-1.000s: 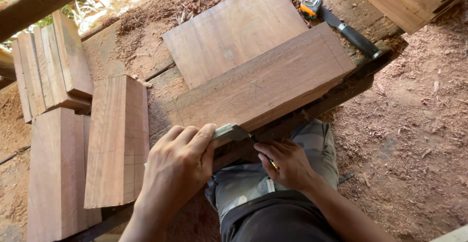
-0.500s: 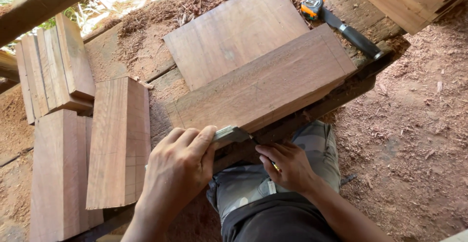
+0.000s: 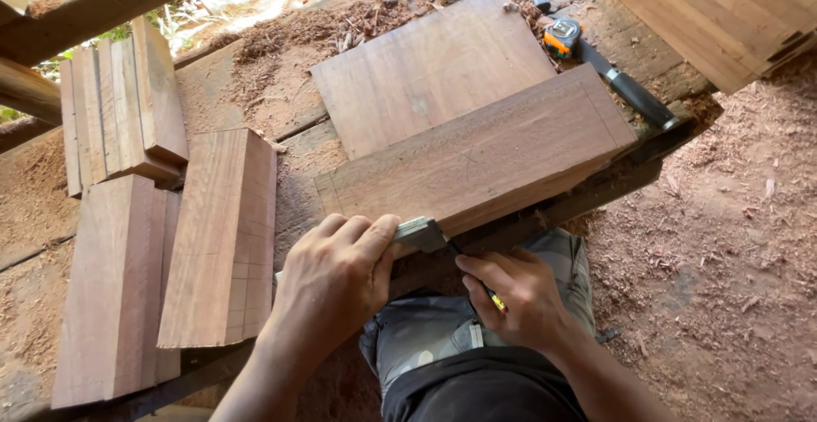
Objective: The person uses a metal square and a pencil to draw straight lines on a rectangular wooden plank. They reposition the square multiple times to mark different sections of the wood. After marking, the person picks up the plank and places it on a stack of other wooden pieces.
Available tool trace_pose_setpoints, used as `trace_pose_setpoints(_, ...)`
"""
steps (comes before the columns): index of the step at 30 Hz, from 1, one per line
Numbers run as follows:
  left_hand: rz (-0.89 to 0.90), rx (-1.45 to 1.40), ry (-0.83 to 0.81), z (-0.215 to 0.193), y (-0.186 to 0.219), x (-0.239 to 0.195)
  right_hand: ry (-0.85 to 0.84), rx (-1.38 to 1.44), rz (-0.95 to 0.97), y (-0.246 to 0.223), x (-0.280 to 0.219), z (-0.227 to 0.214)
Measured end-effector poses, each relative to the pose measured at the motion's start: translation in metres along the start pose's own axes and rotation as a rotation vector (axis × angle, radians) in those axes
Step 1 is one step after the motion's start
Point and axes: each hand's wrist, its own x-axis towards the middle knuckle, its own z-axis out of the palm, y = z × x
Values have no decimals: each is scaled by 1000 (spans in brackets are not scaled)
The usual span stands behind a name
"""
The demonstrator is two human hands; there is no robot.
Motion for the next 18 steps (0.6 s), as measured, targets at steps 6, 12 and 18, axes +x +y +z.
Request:
trace_pose_setpoints(6, -6, -23, 12, -1, 1, -1, 8, -39, -37, -1, 1, 0)
trace_pose_setpoints(12, -2, -33, 2, 0, 0, -1, -29, -104, -63, 4, 1, 2)
trace_pose_setpoints(18, 0, -30, 8, 1, -1, -2, 14, -85, -93, -2, 11, -7)
